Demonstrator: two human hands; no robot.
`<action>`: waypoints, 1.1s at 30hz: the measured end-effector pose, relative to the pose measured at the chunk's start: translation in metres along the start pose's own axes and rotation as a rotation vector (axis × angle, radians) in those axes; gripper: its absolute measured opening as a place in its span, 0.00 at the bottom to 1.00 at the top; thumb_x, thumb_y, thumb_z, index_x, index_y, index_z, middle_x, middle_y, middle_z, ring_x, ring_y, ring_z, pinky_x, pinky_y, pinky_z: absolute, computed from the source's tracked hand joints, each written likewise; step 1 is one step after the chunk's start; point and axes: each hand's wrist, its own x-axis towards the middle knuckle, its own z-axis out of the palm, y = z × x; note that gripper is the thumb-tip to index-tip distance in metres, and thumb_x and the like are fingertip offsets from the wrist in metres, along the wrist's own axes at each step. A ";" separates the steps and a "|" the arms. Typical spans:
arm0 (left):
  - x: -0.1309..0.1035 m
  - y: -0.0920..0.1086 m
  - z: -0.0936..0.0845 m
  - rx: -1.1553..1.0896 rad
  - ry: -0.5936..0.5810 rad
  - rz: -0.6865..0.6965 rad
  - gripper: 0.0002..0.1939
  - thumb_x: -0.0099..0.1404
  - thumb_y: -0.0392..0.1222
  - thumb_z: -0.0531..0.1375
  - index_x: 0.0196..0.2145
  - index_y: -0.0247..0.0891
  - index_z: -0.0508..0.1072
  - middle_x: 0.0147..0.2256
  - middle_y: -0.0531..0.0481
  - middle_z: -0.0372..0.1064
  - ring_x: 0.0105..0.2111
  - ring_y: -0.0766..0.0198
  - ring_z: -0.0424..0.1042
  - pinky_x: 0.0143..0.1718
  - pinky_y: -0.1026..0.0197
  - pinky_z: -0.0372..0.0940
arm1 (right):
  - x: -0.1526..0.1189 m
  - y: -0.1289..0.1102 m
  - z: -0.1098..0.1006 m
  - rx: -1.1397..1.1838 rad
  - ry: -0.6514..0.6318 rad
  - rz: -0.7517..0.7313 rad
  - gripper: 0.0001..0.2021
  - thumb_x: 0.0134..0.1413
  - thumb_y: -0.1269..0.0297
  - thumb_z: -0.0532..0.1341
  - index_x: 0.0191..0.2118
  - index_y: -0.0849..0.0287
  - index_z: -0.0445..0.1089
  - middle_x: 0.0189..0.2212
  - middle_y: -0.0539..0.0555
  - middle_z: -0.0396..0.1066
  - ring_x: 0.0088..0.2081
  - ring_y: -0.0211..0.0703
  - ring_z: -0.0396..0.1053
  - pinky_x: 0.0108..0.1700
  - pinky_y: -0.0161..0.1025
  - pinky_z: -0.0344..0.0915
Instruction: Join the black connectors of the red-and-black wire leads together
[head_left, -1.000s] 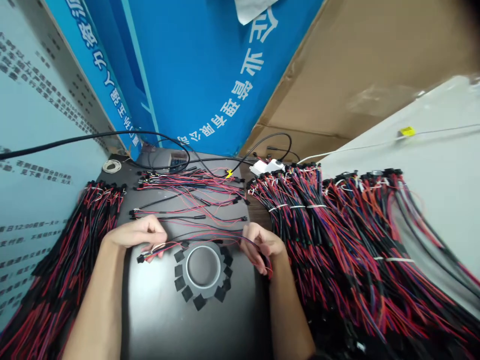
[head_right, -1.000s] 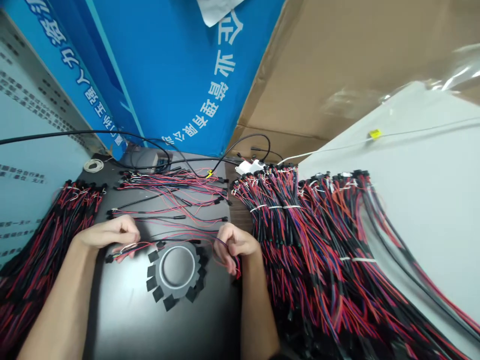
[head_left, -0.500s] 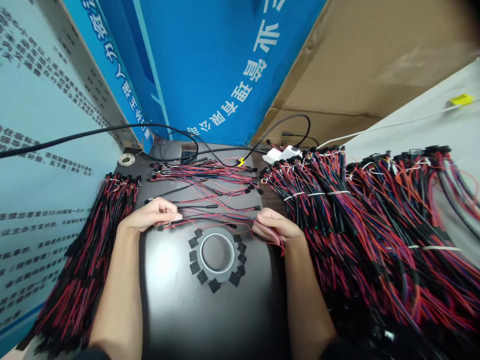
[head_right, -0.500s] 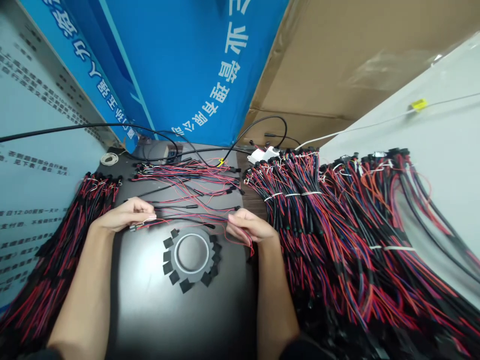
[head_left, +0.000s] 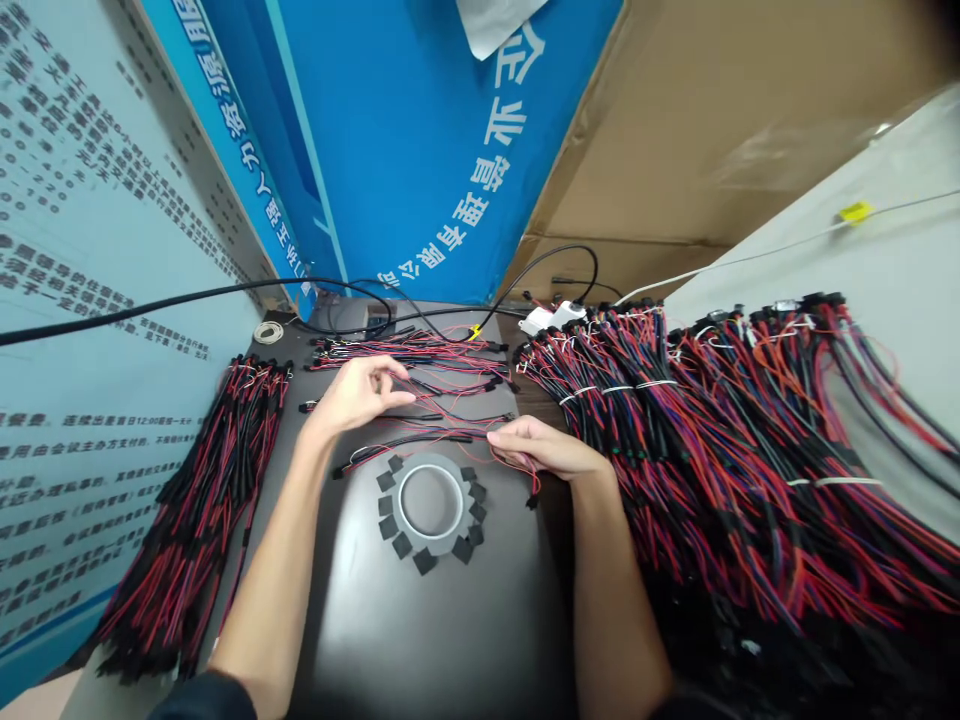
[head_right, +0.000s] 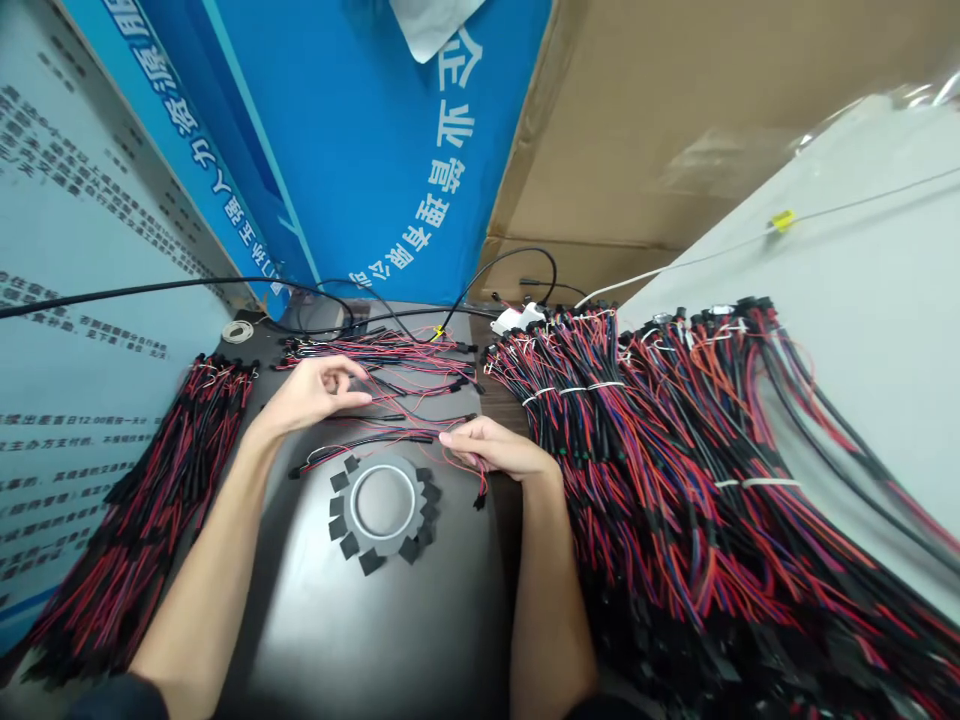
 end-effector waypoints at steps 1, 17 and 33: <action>0.006 0.002 0.002 0.127 0.038 0.063 0.18 0.53 0.47 0.70 0.41 0.39 0.78 0.29 0.51 0.69 0.29 0.62 0.67 0.33 0.61 0.60 | -0.001 -0.002 0.000 -0.029 0.002 0.007 0.31 0.57 0.42 0.59 0.15 0.61 0.54 0.14 0.44 0.50 0.18 0.27 0.46 0.23 0.33 0.40; 0.072 -0.031 0.029 0.769 0.019 0.183 0.08 0.69 0.46 0.58 0.37 0.41 0.74 0.41 0.47 0.72 0.46 0.56 0.69 0.41 0.58 0.64 | 0.001 -0.011 0.004 -0.013 -0.102 0.086 0.31 0.49 0.35 0.61 0.20 0.62 0.59 0.13 0.42 0.53 0.13 0.23 0.45 0.16 0.29 0.38; 0.082 -0.043 0.006 0.939 0.128 -0.016 0.28 0.69 0.57 0.54 0.58 0.35 0.64 0.56 0.35 0.63 0.57 0.42 0.61 0.58 0.39 0.55 | 0.006 -0.018 0.005 0.044 -0.010 -0.052 0.24 0.46 0.46 0.69 0.36 0.64 0.67 0.28 0.48 0.64 0.28 0.29 0.58 0.26 0.27 0.55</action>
